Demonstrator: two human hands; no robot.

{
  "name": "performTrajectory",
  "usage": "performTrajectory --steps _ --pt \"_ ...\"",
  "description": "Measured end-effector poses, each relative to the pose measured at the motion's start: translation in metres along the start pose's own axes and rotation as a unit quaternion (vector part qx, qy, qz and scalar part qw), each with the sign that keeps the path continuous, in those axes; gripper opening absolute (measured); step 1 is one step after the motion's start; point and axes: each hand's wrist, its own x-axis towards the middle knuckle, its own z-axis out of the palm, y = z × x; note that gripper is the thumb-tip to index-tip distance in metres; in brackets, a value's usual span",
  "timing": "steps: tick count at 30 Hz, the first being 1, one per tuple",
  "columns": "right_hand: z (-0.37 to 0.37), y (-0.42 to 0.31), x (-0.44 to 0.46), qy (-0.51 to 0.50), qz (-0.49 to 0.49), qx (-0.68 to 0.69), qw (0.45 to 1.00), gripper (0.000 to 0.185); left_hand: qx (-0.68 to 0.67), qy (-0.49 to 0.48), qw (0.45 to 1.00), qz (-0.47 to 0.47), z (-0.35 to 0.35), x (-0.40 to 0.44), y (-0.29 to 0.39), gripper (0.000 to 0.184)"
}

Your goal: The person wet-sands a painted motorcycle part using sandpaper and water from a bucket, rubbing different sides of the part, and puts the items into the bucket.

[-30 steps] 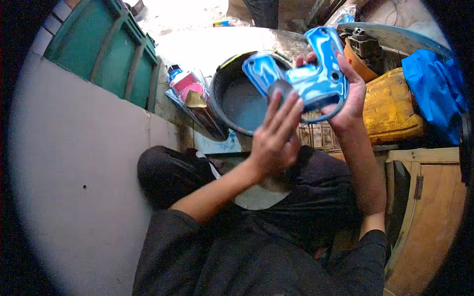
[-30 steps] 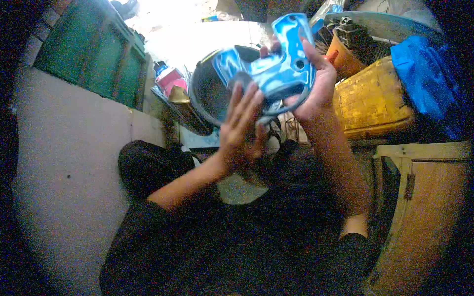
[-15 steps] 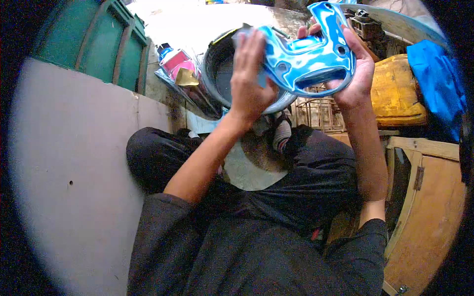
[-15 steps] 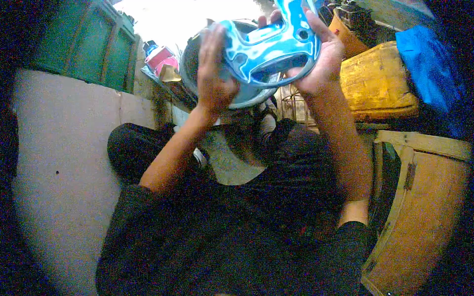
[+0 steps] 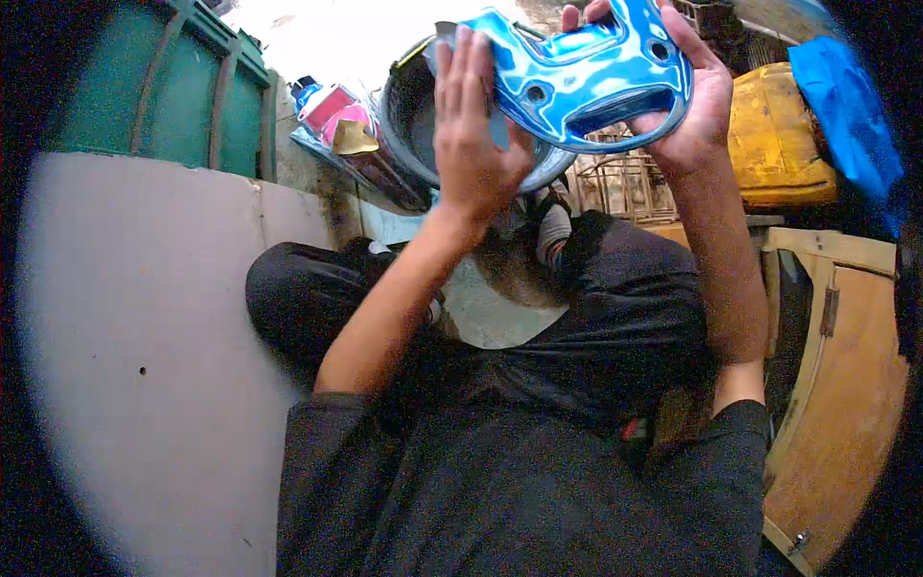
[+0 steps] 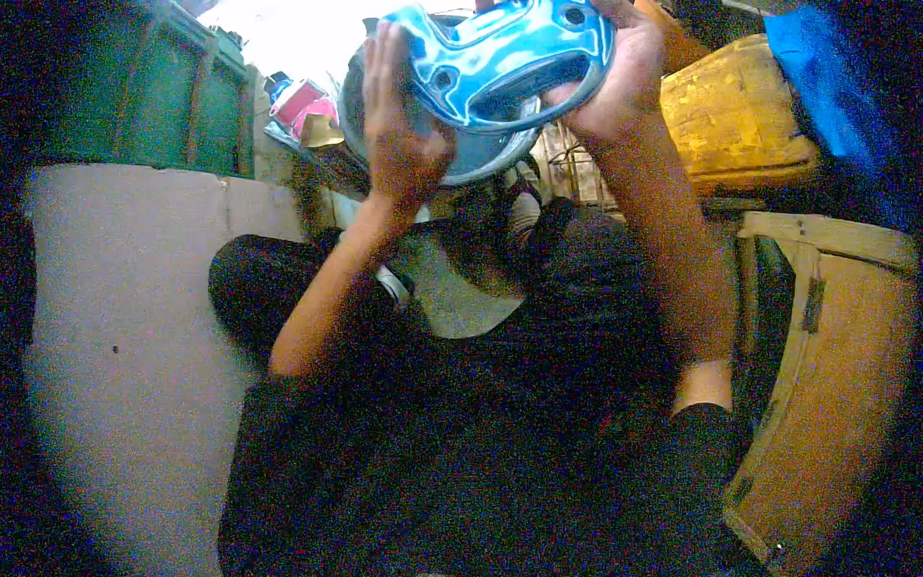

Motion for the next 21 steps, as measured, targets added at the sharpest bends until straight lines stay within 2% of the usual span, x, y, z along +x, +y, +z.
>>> performTrajectory --steps 1,4,5,7,9,11,12,13,15,17,19,21 --pt "0.0 0.001 0.0 -0.004 -0.003 0.004 1.0 0.048 0.0 0.002 0.999 0.036 0.002 -0.006 0.007 0.069" --pt "-0.004 -0.002 0.003 -0.04 0.032 0.041 0.998 0.049 -0.072 -0.08 0.988 0.11 -0.002 -0.028 0.043 0.068" --pt "-0.006 -0.002 0.005 -0.038 0.033 0.041 0.998 0.049 -0.072 -0.081 0.988 0.108 -0.001 -0.024 0.041 0.068" --pt "-0.011 0.001 0.004 -0.051 0.0 0.018 0.999 0.05 -0.048 -0.081 0.98 0.173 -0.002 -0.013 0.027 0.069" --pt "-0.004 0.002 0.0 -0.05 0.023 0.006 0.998 0.05 0.006 -0.03 0.994 0.1 -0.003 0.004 0.014 0.069" --pt "0.003 0.006 0.001 -0.029 0.019 0.002 0.999 0.049 0.022 0.005 1.0 -0.014 -0.001 0.007 0.0 0.075" --pt "0.0 0.007 0.001 -0.007 0.016 0.027 0.999 0.048 0.024 -0.008 0.999 -0.027 -0.002 0.006 -0.005 0.077" --pt "0.004 0.007 0.0 0.003 0.013 -0.005 1.0 0.042 0.025 -0.003 0.999 -0.024 -0.002 0.003 -0.005 0.077" --pt "-0.013 0.0 0.011 -0.107 0.051 -0.002 0.993 0.048 0.006 -0.041 0.999 -0.016 -0.006 -0.002 0.006 0.077" --pt "-0.016 -0.002 0.01 -0.11 0.057 0.012 0.992 0.048 -0.017 -0.088 0.994 0.058 -0.009 -0.002 0.016 0.084" --pt "-0.022 -0.002 0.012 -0.095 0.044 0.025 0.994 0.05 -0.021 -0.094 0.992 0.077 -0.01 0.005 0.016 0.085" --pt "-0.019 0.001 0.013 -0.092 0.04 -0.002 0.995 0.049 0.006 -0.086 0.996 0.011 -0.01 0.015 0.003 0.085"
